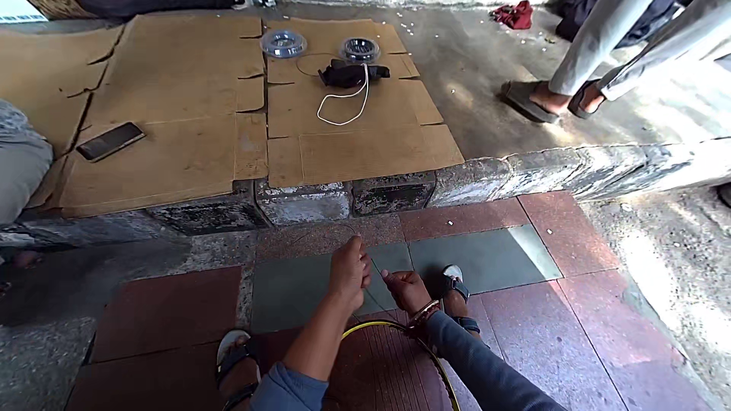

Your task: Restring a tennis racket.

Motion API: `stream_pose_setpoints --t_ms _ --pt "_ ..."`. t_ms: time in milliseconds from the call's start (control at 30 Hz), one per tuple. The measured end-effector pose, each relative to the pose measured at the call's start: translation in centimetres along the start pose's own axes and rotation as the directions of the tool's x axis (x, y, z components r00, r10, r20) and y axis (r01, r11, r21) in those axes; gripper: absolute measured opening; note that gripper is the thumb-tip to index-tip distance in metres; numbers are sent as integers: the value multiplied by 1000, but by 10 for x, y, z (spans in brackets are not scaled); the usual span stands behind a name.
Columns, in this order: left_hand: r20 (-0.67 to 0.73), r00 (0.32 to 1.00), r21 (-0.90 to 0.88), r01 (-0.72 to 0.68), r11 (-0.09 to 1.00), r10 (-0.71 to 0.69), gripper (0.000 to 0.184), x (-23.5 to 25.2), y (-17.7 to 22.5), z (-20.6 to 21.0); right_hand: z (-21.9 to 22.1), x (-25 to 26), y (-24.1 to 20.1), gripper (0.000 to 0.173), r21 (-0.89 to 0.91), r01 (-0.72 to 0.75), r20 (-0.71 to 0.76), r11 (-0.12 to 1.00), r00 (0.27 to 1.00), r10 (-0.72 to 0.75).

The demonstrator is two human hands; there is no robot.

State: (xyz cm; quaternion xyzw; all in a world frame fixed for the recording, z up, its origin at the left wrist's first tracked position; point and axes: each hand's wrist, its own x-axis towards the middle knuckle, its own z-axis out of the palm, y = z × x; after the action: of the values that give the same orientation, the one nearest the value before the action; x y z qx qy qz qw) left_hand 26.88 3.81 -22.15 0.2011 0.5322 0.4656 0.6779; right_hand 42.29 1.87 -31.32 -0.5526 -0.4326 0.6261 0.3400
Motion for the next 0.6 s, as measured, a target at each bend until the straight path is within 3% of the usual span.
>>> stream_pose_setpoints --t_ms 67,100,167,200,267,400,467,533,600 --pt "68 997 382 0 924 -28 55 8 2 -21 -10 5 1 56 -87 -85 -62 993 995 80" --pt "109 993 635 -44 771 -33 60 11 9 -34 -15 7 -3 55 -101 -154 -96 983 985 144" --pt "135 979 959 -90 270 -154 70 16 34 -67 -22 8 -17 49 -113 -314 -133 943 945 299" --pt "69 971 996 -55 66 -227 74 16 50 -87 -23 7 -24 46 -104 -367 -147 924 925 351" --pt "-41 972 985 1 -172 -233 65 10 85 -131 -28 3 -32 46 -133 -386 -166 913 917 363" --pt "-128 987 960 100 -262 -92 42 -13 167 -204 -43 -15 -34 40 -222 -336 -192 916 936 297" --pt "-53 986 972 87 -219 157 33 -28 196 -216 -51 -27 -31 33 -275 -256 -181 927 960 212" --pt "110 889 983 -33 -178 444 29 -41 214 -194 -57 -43 -27 37 -293 -207 -206 934 967 149" --pt "342 760 938 -244 -245 553 28 -54 218 -144 -61 -65 -19 42 -181 -219 -317 959 936 154"
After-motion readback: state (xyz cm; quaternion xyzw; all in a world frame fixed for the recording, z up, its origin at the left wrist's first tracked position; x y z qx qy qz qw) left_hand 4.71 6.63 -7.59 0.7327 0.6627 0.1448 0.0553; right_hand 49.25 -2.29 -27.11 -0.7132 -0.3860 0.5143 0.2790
